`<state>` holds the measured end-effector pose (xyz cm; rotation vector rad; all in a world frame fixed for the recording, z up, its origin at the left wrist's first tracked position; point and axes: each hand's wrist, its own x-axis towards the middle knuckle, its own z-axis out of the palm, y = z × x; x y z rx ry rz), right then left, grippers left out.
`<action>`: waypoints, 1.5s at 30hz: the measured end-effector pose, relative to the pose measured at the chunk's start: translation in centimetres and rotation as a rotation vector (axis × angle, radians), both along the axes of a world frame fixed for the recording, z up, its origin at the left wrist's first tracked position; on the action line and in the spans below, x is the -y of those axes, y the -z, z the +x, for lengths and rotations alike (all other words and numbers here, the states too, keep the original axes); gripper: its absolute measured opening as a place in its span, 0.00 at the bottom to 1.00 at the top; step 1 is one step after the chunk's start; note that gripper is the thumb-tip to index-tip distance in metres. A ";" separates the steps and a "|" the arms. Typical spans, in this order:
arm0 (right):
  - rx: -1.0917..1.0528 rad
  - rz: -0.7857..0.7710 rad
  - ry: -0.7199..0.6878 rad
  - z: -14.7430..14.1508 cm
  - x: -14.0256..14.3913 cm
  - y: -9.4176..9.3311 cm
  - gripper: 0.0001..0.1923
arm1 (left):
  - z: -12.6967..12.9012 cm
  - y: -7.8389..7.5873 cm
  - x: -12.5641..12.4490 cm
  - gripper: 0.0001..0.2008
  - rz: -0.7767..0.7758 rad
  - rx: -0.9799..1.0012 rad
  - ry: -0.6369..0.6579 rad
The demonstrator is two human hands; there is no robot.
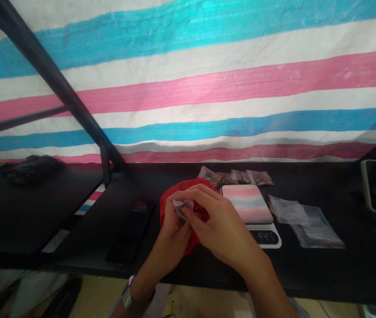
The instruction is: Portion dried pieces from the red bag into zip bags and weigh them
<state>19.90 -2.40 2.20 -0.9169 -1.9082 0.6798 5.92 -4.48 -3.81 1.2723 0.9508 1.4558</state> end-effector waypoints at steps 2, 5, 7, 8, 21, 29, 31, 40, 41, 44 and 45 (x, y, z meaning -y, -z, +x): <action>-0.011 0.000 0.021 0.2 0.0 0.0 0.11 | -0.2 -0.1 0.0 0.19 -0.053 0.081 0.035; -0.014 -0.019 0.034 0.6 -0.1 -0.1 0.10 | -0.5 -0.4 -0.1 0.27 -0.155 0.239 0.122; -0.005 -0.036 0.027 0.8 -0.1 -0.2 0.11 | -0.6 -0.7 -0.1 0.27 -0.177 0.260 0.160; 0.000 -0.042 0.021 0.9 -0.1 -0.1 0.12 | -0.7 -0.7 -0.2 0.26 -0.172 0.241 0.164; 0.015 -0.100 0.018 0.5 -0.1 0.2 0.14 | -0.9 0.3 -0.7 0.15 -0.075 -0.002 -0.017; -0.333 -0.064 0.121 0.1 -0.1 -0.2 0.12 | -1.6 0.1 -1.7 0.23 -0.089 0.237 0.111; -0.477 -0.083 0.159 0.1 -0.4 -0.1 0.16 | -1.7 0.2 -1.9 0.26 -0.090 0.337 0.065; 0.259 -0.327 0.000 1.5 -1.2 0.9 0.08 | -4.5 -0.6 -1.3 0.29 -0.107 0.554 0.000; 0.355 -0.345 -0.015 1.3 -1.2 1.2 0.07 | -5.1 -0.5 -1.1 0.28 -0.118 0.547 -0.006; 0.562 -0.321 0.063 0.1 -1.5 2.2 0.07 | -7.3 -0.4 -0.2 0.30 -0.129 0.464 -0.030; 0.608 -0.311 0.108 -0.4 -1.8 2.6 0.08 | -7.9 -0.4 0.3 0.31 -0.118 0.423 -0.047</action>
